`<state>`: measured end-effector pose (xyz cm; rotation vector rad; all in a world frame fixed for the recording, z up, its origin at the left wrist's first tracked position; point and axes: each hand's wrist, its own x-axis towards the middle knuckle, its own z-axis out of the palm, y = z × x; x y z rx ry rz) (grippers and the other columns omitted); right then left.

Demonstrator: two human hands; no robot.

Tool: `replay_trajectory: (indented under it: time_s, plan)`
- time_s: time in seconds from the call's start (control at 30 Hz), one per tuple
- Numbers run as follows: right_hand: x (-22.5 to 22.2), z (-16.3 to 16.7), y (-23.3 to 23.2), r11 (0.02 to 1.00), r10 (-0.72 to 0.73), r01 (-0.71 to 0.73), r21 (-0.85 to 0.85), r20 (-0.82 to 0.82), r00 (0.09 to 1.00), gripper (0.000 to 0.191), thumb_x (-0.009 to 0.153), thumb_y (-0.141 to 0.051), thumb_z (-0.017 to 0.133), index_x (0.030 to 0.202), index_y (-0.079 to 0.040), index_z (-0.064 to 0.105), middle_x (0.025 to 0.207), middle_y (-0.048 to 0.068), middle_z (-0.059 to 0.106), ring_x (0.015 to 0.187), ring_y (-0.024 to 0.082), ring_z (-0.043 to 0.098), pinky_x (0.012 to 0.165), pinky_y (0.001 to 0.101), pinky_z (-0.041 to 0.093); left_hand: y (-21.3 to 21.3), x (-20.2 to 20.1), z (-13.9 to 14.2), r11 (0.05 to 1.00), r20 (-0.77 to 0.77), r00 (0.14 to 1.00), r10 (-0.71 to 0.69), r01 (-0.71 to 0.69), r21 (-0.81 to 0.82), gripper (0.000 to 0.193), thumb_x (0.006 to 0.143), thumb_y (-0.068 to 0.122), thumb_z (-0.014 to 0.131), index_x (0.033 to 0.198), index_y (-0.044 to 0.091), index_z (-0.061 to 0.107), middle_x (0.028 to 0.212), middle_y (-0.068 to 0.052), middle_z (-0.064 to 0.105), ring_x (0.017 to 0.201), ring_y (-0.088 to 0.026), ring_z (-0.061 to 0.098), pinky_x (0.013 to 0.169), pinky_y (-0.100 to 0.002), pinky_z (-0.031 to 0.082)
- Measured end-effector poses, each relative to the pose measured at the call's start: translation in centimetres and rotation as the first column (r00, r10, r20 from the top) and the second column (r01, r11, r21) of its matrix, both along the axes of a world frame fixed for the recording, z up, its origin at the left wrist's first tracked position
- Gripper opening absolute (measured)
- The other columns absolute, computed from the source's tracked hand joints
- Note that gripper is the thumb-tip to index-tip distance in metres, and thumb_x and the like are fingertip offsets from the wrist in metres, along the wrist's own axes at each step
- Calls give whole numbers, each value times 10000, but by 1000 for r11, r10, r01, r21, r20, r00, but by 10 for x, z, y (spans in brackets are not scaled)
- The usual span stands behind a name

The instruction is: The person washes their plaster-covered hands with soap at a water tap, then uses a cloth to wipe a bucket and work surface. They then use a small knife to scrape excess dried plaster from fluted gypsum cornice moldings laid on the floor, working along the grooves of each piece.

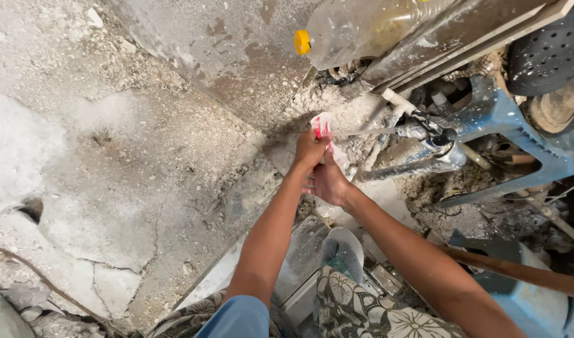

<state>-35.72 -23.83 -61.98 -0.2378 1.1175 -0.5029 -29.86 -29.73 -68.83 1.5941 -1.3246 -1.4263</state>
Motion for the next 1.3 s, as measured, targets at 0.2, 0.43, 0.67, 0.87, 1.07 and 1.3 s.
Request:
replay_trajectory:
  time_s: [0.2,0.43,0.67,0.87,1.07,1.3]
  plan:
    - [-8,3,-10,918,-330,319,-234,-6,944,688,1020,-632,298,1493,-152,436,1427,75,573,1260,229,570,1070,435,470,10,-26,0,915,-456,808,373,-239,324,328,1037,289,601,1010,-20,707,908,-123,719,807,-192,620,708,-354,510]
    - [-15,16,-24,790,-568,496,-359,-124,814,379,1074,-336,464,1252,-25,588,1187,123,652,1063,212,618,947,404,539,13,-39,12,834,-718,476,508,-64,548,231,1014,248,596,1164,92,679,1046,-51,718,923,-143,665,836,-311,566]
    - [-14,24,-28,703,-645,541,-461,-93,758,284,1072,-197,521,1026,45,661,958,121,702,791,183,644,681,354,550,11,-44,25,868,-726,476,496,-297,398,176,999,197,698,942,31,715,878,-42,702,748,-124,609,639,-300,512]
    - [-11,27,-24,702,-678,572,-423,-152,719,270,1064,-217,556,1068,27,670,985,108,715,821,175,653,699,344,556,9,-45,25,859,-623,596,507,-406,311,357,1010,287,682,766,27,663,722,-8,638,639,-101,519,540,-308,424]
    - [-4,21,-18,658,-721,619,-428,-121,682,219,1027,-200,575,1095,-14,667,1029,98,726,857,166,677,737,328,575,3,-40,22,818,-474,667,575,-475,324,477,1018,407,638,712,44,601,684,-15,592,629,-112,489,538,-335,421]
    - [-6,16,-18,681,-678,553,-480,-127,724,252,1074,-209,633,967,7,705,965,89,732,810,156,626,718,313,544,-2,-25,38,737,-615,410,673,-308,601,440,1040,424,512,897,42,677,823,-88,685,719,-214,629,638,-388,532]
